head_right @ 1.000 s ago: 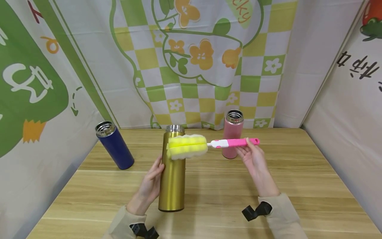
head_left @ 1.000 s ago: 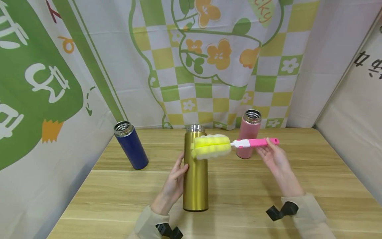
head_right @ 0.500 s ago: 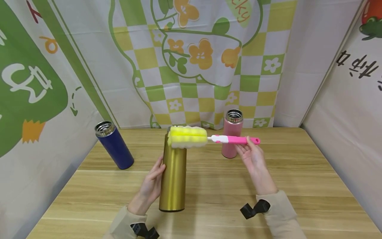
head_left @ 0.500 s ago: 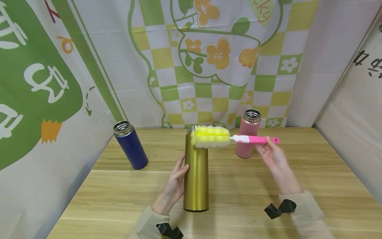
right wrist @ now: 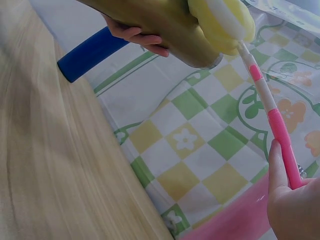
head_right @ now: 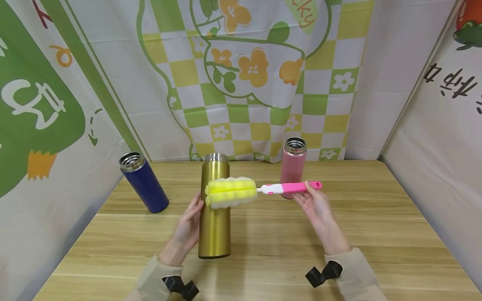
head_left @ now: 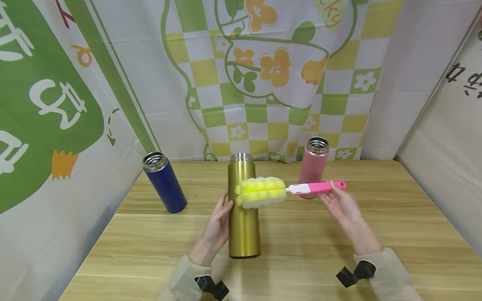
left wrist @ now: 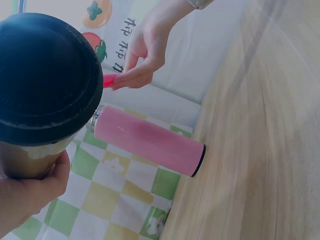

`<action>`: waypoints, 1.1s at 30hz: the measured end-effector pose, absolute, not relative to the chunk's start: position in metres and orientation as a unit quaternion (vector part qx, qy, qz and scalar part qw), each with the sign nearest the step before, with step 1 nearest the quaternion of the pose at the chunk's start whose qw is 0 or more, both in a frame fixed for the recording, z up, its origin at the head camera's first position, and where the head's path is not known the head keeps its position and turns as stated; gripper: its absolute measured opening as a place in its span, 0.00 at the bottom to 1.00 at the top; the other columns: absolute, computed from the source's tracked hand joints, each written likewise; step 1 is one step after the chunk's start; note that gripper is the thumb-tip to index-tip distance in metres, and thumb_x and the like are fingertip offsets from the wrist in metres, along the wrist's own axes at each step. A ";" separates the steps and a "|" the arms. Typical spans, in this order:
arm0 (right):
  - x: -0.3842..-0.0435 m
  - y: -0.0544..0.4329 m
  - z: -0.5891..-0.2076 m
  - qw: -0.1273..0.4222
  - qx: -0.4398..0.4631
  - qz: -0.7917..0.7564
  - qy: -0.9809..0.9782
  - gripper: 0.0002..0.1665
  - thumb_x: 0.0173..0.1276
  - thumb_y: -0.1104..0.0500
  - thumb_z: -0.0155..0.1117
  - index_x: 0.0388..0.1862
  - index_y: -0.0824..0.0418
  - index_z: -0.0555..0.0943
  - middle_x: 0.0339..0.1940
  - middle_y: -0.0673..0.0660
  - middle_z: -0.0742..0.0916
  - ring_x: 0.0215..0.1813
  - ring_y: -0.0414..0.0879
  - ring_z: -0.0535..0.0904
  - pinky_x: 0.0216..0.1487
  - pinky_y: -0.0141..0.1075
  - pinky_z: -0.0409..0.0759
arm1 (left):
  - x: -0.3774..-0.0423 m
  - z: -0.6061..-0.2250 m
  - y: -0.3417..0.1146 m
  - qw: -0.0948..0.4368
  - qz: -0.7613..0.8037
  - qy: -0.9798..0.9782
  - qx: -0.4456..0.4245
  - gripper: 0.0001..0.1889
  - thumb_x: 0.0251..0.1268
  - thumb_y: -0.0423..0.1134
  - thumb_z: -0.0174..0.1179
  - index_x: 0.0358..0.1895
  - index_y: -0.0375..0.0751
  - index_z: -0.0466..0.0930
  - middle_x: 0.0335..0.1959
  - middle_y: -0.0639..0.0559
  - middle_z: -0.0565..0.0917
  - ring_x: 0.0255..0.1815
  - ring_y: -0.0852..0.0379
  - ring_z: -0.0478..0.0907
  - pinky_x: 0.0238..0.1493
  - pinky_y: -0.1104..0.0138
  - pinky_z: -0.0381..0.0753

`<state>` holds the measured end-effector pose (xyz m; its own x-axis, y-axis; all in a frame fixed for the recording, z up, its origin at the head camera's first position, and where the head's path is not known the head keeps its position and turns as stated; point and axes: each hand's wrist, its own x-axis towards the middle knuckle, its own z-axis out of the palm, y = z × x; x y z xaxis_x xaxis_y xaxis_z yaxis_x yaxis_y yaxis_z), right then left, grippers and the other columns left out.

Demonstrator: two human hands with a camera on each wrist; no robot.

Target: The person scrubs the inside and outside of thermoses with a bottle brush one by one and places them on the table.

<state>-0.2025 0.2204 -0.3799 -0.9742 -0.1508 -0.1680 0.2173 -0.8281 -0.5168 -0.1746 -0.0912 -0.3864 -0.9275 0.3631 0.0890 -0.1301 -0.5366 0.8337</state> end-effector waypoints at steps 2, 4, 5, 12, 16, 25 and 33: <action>-0.200 0.220 -0.381 0.100 0.057 -0.949 0.293 0.06 0.67 0.64 0.46 0.39 0.66 0.69 0.36 0.63 0.81 0.41 0.50 0.79 0.48 0.35 0.75 | -0.176 -0.385 -0.092 0.137 0.869 0.460 0.122 0.23 0.69 0.35 0.32 0.66 0.48 0.43 0.50 0.55 0.71 0.46 0.60 0.72 0.50 0.64 0.69; -0.198 0.219 -0.383 0.106 0.053 -0.945 0.305 0.07 0.68 0.64 0.45 0.38 0.66 0.70 0.36 0.63 0.81 0.41 0.50 0.79 0.48 0.35 0.75 | -0.177 -0.383 -0.092 0.131 0.871 0.458 0.122 0.23 0.69 0.35 0.32 0.65 0.49 0.44 0.50 0.55 0.71 0.45 0.61 0.72 0.49 0.65 0.70; -0.197 0.219 -0.384 0.109 0.052 -0.943 0.310 0.07 0.68 0.64 0.45 0.37 0.66 0.71 0.36 0.63 0.81 0.41 0.50 0.80 0.47 0.35 0.75 | -0.178 -0.382 -0.092 0.127 0.871 0.459 0.123 0.22 0.69 0.34 0.32 0.65 0.48 0.44 0.50 0.55 0.70 0.45 0.61 0.72 0.49 0.66 0.70; -0.191 0.220 -0.390 0.126 0.034 -0.932 0.337 0.11 0.69 0.63 0.43 0.36 0.65 0.74 0.36 0.63 0.82 0.41 0.50 0.80 0.46 0.35 0.76 | -0.183 -0.379 -0.095 0.111 0.879 0.446 0.128 0.20 0.69 0.33 0.32 0.62 0.52 0.50 0.48 0.55 0.73 0.46 0.61 0.72 0.49 0.68 0.69; -0.188 0.221 -0.393 0.131 0.028 -0.929 0.345 0.12 0.69 0.63 0.42 0.35 0.65 0.75 0.35 0.62 0.82 0.41 0.50 0.80 0.46 0.35 0.76 | -0.185 -0.378 -0.097 0.109 0.879 0.446 0.131 0.20 0.69 0.33 0.32 0.62 0.53 0.50 0.49 0.54 0.73 0.47 0.59 0.72 0.50 0.66 0.69; -0.181 0.227 -0.398 0.134 0.018 -0.926 0.354 0.15 0.70 0.63 0.41 0.35 0.64 0.77 0.35 0.63 0.83 0.40 0.50 0.80 0.45 0.35 0.77 | -0.187 -0.374 -0.099 0.094 0.883 0.447 0.106 0.21 0.69 0.32 0.34 0.61 0.55 0.49 0.45 0.54 0.75 0.45 0.58 0.74 0.48 0.65 0.70; -0.179 0.240 -0.403 0.099 -0.044 -0.933 0.342 0.17 0.71 0.64 0.38 0.34 0.66 0.77 0.33 0.63 0.84 0.40 0.52 0.81 0.45 0.38 0.76 | -0.187 -0.371 -0.100 0.078 0.887 0.450 0.074 0.29 0.67 0.30 0.37 0.66 0.54 0.39 0.49 0.48 0.70 0.45 0.56 0.74 0.50 0.62 0.68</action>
